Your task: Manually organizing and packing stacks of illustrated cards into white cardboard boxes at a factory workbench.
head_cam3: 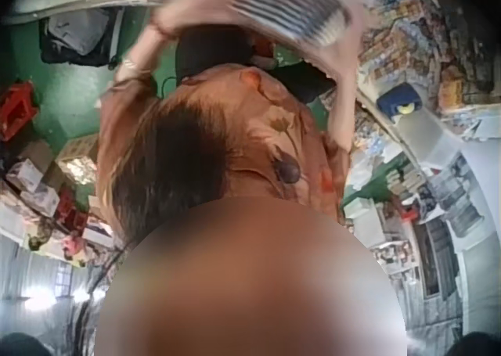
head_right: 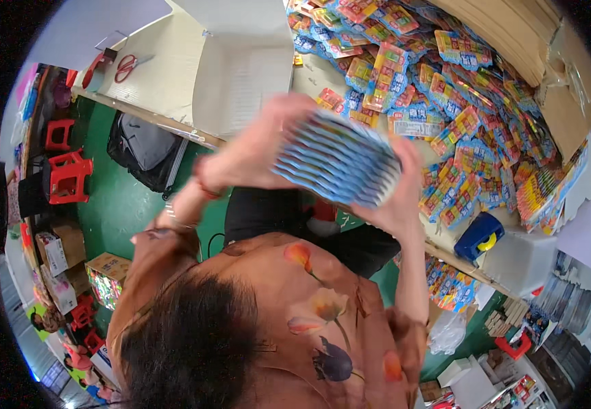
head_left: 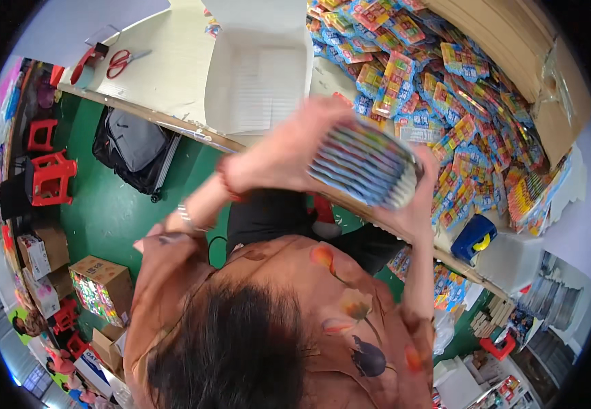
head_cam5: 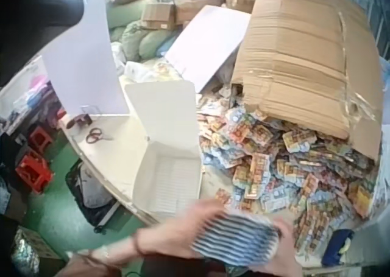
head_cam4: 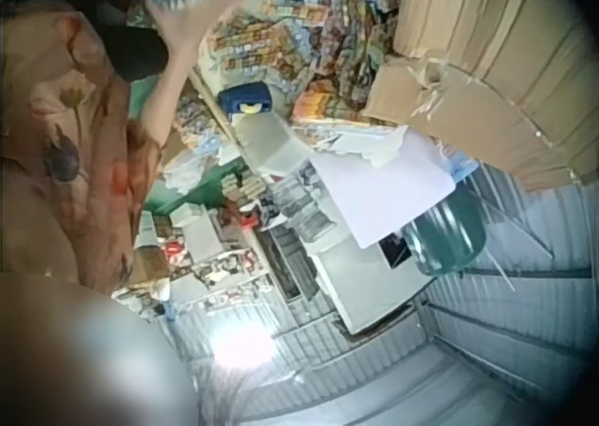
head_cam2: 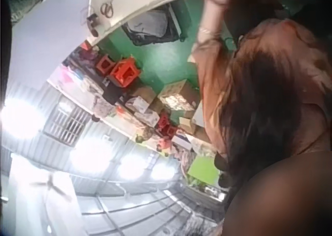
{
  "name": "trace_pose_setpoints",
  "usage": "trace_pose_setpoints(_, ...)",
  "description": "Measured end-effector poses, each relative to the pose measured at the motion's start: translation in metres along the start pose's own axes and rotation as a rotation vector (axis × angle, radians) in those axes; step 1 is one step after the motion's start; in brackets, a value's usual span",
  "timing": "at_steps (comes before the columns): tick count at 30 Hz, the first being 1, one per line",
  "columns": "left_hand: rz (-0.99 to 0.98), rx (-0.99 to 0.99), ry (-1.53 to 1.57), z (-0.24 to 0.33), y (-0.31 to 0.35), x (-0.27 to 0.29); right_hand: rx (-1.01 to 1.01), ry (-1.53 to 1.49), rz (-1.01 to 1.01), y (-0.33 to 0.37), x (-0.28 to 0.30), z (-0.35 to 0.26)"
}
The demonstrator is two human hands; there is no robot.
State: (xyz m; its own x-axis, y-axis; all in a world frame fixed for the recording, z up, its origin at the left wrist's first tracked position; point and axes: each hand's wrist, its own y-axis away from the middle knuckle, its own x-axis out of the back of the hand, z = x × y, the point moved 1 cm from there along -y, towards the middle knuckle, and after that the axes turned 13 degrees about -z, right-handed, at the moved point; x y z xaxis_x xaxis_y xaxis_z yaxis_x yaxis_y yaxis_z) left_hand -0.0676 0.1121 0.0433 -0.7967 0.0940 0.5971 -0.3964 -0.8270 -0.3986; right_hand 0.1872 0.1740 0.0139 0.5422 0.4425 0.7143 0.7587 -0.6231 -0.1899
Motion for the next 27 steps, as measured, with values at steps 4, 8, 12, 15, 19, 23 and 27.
trace_pose_setpoints(4, -0.031, 0.227, -0.051, -0.009, 0.028, 0.104, 0.271, -0.001, -0.002, -0.117, -0.013, -0.055)
trace_pose_setpoints(8, -0.05, 0.426, -0.196, -0.052, 0.068, 0.128, 0.273, 0.015, -0.218, -0.17, -0.061, -0.039)
trace_pose_setpoints(12, -0.065, 0.515, -0.14, -0.068, 0.084, 0.104, 0.225, 0.143, -0.35, -0.17, -0.081, -0.02)
trace_pose_setpoints(15, -0.081, 0.516, -0.147, -0.077, 0.081, 0.093, 0.175, 0.274, -0.395, -0.167, -0.08, -0.013)
trace_pose_setpoints(19, -0.107, 0.351, -0.39, -0.082, 0.081, 0.078, 0.097, 0.432, -0.55, -0.167, -0.075, -0.007)
trace_pose_setpoints(23, -0.141, 0.426, -0.529, -0.087, 0.087, 0.07, 0.276, 0.57, -0.362, -0.165, -0.071, -0.016)
trace_pose_setpoints(27, -0.201, 0.507, -0.676, -0.088, 0.091, 0.069, 0.347, 0.401, -0.489, -0.163, -0.066, -0.045)
